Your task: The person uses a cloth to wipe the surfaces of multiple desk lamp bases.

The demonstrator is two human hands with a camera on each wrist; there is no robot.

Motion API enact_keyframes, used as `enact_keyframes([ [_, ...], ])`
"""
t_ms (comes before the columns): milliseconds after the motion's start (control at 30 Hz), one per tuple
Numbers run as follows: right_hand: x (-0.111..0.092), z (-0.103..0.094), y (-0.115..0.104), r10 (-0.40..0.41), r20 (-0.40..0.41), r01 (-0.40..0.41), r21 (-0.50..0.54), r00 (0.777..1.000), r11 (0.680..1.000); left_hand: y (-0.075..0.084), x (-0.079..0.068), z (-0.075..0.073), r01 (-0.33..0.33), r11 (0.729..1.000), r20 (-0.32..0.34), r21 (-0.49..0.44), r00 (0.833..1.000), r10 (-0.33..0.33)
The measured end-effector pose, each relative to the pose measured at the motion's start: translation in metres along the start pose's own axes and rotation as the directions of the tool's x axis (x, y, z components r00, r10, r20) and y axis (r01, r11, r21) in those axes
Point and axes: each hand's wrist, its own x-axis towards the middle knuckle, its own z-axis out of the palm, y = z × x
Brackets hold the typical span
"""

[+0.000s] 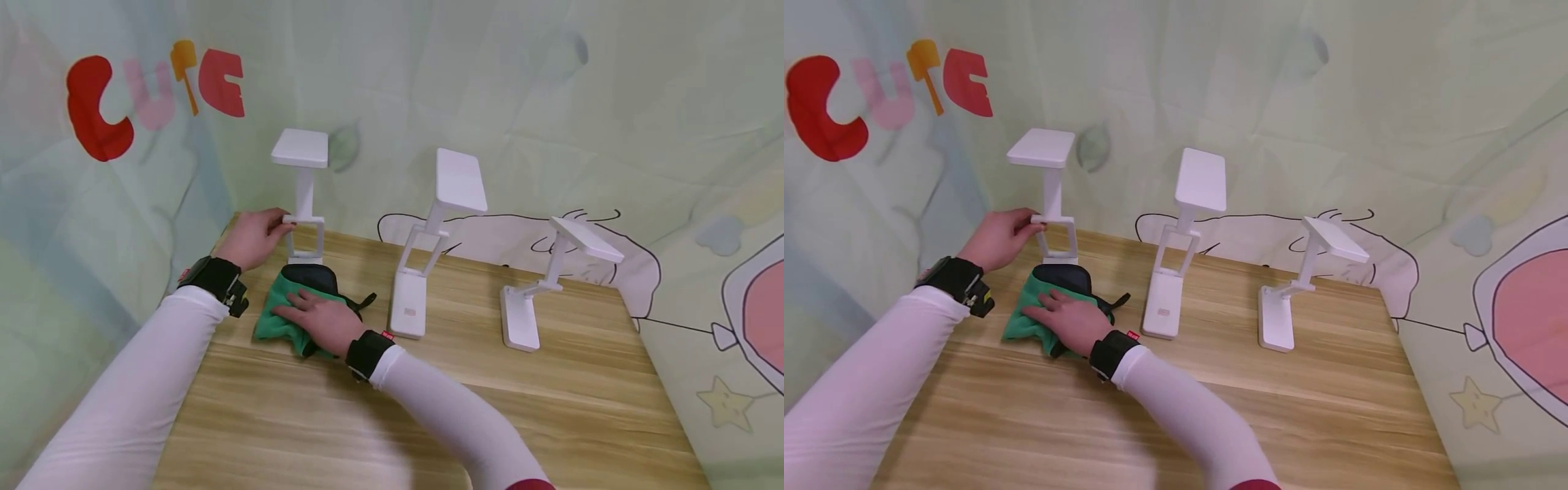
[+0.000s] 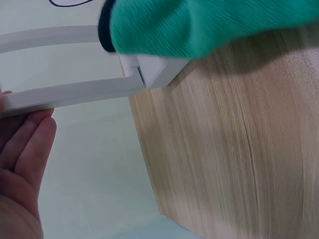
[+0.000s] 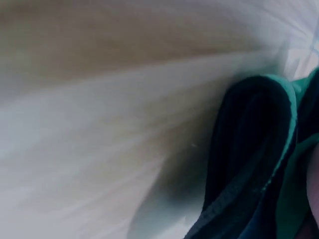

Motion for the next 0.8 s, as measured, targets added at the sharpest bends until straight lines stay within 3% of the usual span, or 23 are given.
enact_keyframes([
  [267, 0.023, 0.001, 0.003, -0.042, 0.037, 0.042, 0.016, 0.998, 0.999, -0.005, -0.002, 0.003, 0.014, 1.0, 0.046, 0.005, 0.999, -0.014],
  [433, 0.035, 0.003, 0.008, 0.023, 0.038, -0.026, 0.064, 0.999, 0.998, -0.007, -0.004, 0.003, 0.029, 1.0, 0.064, -0.003, 0.998, -0.028],
  [667, 0.044, 0.008, 0.025, 0.107, -0.02, -0.103, 0.137, 0.994, 0.985, -0.007, -0.004, 0.001, 0.024, 1.0, 0.058, -0.004, 0.998, -0.024],
  [800, 0.043, 0.002, 0.032, 0.161, 0.007, -0.16, 0.164, 0.987, 0.973, -0.005, 0.0, -0.002, 0.024, 1.0, 0.058, 0.003, 0.998, -0.024],
])
